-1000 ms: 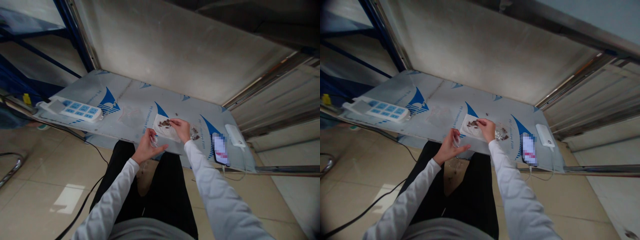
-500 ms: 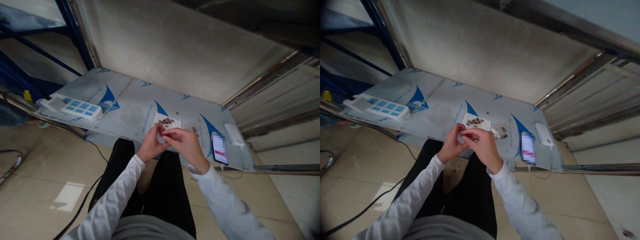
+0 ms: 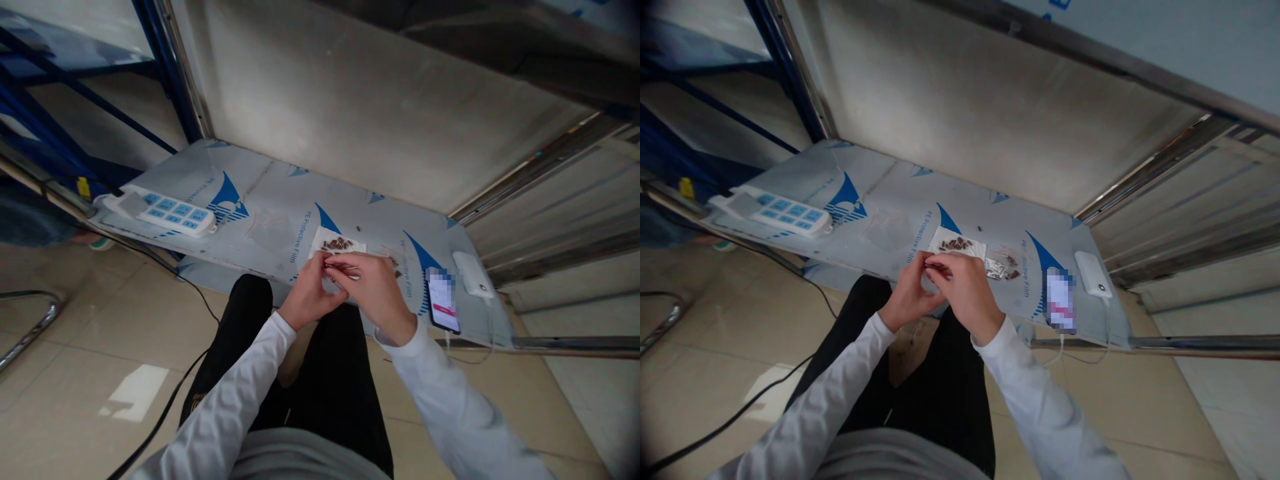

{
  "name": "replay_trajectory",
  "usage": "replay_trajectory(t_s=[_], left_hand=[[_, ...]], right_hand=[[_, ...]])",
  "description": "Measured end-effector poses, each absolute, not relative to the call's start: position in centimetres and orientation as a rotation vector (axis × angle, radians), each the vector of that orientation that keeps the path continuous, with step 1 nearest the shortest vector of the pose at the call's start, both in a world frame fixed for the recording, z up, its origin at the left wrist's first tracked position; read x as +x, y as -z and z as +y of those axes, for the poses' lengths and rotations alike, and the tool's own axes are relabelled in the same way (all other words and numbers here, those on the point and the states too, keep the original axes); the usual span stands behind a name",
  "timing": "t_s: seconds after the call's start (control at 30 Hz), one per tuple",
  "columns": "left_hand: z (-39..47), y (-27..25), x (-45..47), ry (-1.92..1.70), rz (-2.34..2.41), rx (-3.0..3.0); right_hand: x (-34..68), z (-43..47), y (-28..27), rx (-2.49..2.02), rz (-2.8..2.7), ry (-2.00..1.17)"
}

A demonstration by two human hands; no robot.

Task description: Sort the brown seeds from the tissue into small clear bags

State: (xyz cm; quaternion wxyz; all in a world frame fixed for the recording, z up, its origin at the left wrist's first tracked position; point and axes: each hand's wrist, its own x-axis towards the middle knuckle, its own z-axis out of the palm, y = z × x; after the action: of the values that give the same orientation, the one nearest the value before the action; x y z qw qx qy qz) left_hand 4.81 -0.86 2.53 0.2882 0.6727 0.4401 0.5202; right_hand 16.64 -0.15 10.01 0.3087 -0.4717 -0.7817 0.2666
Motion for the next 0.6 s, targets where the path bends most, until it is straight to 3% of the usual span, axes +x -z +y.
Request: replay_trajectory(t_s=[0.2, 0.6], left_hand=[[-1.0, -2.5, 4.5, -1.476, 1.116, 1.765], [-1.2, -3.2, 4.4, -1.563, 1.146, 1.707]], right_hand=[[16.3, -1.4, -9.6, -1.204, -2.108, -0.473], [17.5, -2.3, -10.4, -1.179, -2.255, -0.459]])
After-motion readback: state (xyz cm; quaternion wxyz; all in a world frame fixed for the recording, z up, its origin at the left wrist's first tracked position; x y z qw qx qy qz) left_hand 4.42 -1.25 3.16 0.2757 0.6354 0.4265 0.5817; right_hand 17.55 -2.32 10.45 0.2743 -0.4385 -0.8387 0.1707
